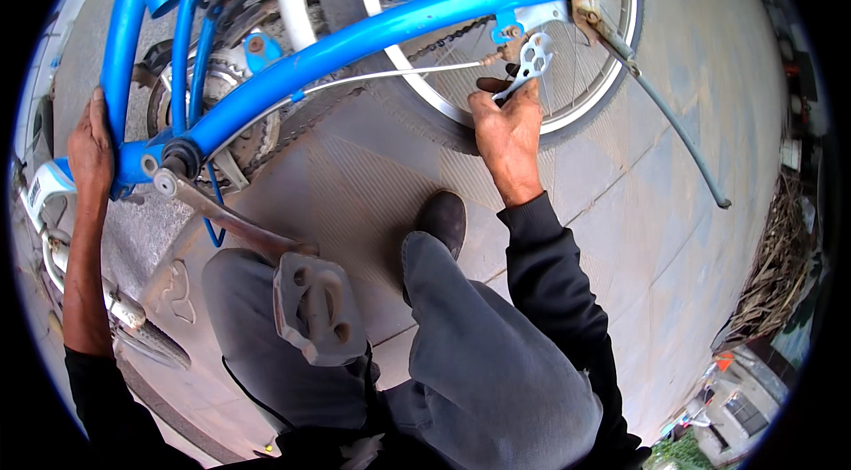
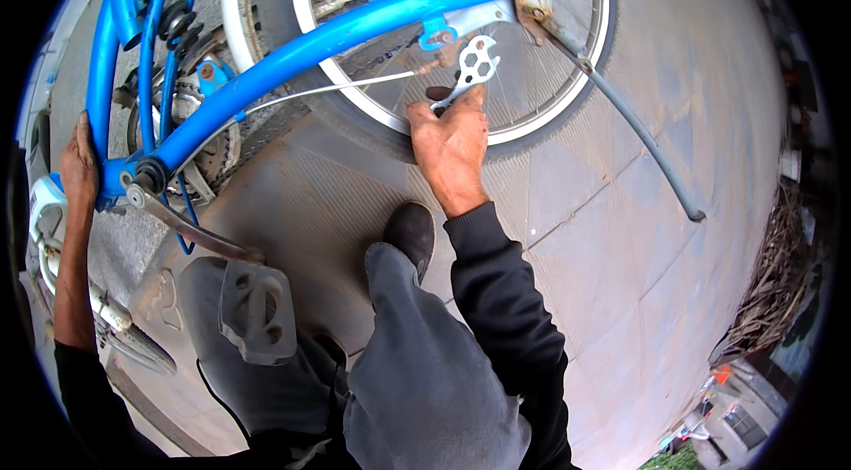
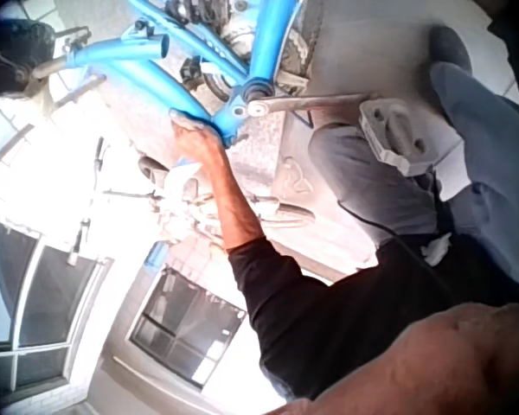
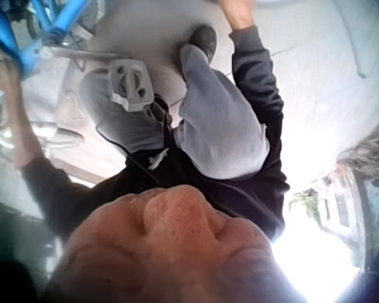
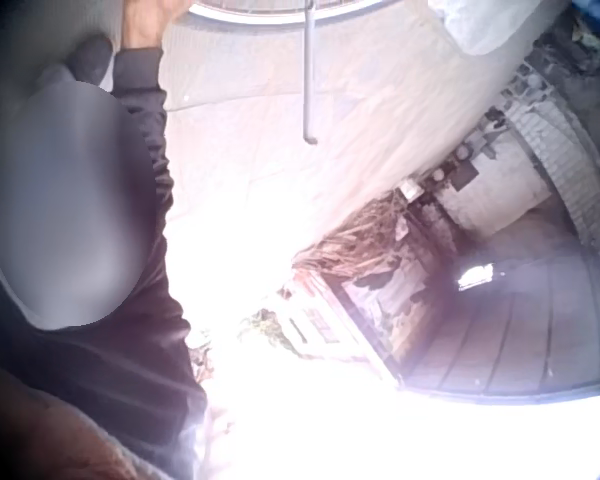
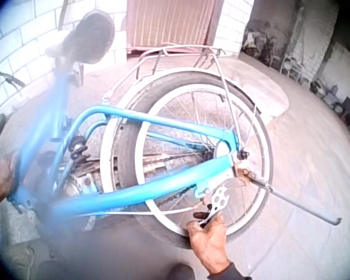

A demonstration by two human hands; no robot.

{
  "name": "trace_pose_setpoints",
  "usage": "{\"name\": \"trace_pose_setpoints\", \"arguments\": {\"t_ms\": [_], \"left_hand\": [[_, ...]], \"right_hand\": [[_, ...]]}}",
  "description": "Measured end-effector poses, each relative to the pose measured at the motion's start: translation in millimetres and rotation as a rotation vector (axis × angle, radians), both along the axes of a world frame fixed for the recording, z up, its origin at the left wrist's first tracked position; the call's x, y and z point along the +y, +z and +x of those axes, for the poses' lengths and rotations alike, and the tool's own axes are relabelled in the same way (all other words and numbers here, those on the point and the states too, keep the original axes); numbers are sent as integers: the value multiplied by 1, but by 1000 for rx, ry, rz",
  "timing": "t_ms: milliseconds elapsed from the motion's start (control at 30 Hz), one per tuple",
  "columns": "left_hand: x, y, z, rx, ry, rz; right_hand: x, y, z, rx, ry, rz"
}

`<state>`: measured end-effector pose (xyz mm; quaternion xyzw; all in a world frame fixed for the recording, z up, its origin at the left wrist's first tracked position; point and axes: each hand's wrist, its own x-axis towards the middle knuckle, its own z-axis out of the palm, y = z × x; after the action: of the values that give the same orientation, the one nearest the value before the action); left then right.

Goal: The person uses a multi-tool to adjust the rear brake cable tension on a blue bicycle. They manipulate the cable housing and the brake mechanism while the bicycle is positioned on the ground.

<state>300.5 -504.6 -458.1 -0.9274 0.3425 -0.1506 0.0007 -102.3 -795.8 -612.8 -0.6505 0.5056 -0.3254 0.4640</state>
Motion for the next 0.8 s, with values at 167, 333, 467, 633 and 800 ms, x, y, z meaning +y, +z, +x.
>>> {"name": "trace_pose_setpoints", "arguments": {"t_ms": [167, 333, 467, 633, 800], "left_hand": [[10, -7, 11, -141, -72, 121], [2, -6, 5, -190, -61, 165], [-1, -7, 6, -145, 4, 159], [0, -9, 2, -191, -67, 134], [-2, -8, 1, -212, -79, 192]], "right_hand": [[13, 20, 15, 198, -138, -138], [15, 30, 26, 311, -266, -106], [17, 30, 41, 313, -425, -92], [17, 26, 38, 372, -403, -147], [16, 23, 33, 480, -372, -280]]}}
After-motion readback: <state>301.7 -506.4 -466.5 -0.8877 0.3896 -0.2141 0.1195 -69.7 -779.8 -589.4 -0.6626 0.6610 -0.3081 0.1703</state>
